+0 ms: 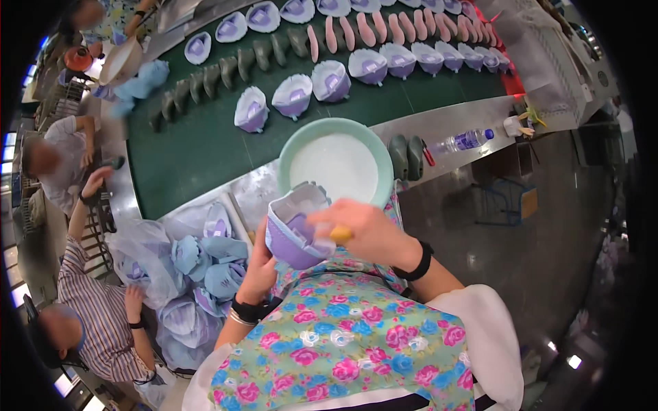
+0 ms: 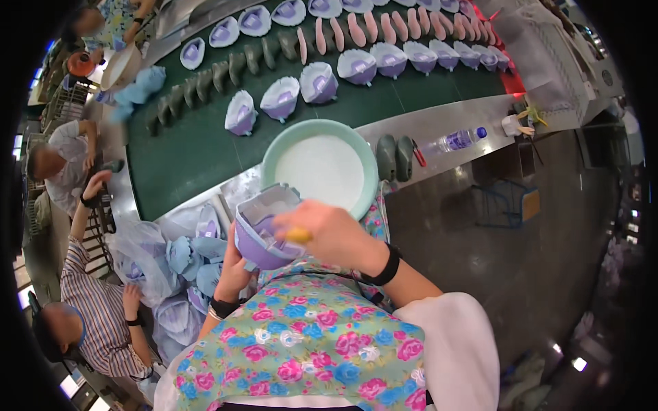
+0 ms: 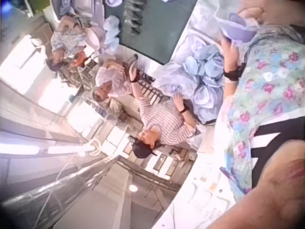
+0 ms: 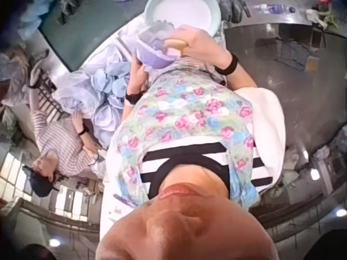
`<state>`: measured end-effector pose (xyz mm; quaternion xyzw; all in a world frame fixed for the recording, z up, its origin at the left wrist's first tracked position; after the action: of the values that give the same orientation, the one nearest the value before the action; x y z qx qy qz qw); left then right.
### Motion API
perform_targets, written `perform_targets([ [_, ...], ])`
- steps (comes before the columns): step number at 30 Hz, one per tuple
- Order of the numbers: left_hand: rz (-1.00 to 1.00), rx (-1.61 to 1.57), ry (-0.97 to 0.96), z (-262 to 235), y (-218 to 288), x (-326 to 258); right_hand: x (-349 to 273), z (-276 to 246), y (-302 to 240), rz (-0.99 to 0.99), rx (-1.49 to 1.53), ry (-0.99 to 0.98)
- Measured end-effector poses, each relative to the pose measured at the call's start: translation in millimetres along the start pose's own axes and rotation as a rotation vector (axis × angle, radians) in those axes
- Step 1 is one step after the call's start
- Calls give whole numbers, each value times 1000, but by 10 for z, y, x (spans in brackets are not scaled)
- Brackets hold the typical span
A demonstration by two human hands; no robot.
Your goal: The person repeatedly picks up purple and white plastic decorative items from a pile, dips a brush into a bowl of white liquid, and applies the liquid to the items. The person then places the treated items onto a green conveyor belt where other similar items are arranged.
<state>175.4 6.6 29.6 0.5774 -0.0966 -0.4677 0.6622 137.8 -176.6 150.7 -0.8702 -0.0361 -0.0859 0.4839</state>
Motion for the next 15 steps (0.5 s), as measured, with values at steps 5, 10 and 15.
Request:
perform_targets([
  [5,-164,14,-129,-39,-470,-310,-295,-614,1014,245,-315,439],
  [10,-193,-40,-10,-92,-435,-345,-593,-200,1930,521,-64,436],
  [15,-248,-52,-73,-60,-509,-383,-624,313,2320,515,-126,319],
])
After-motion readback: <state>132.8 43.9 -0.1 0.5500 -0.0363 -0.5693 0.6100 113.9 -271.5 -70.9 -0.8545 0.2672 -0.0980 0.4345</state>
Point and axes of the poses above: each hand's wrist, its own x-axis towards the middle knuckle, its own z-axis out of the palm, y = z × x, the point moved 10 cm from there along x, towards the middle knuckle, and after that the axes turned 4 degrees about -z, right-handed, at the moved point
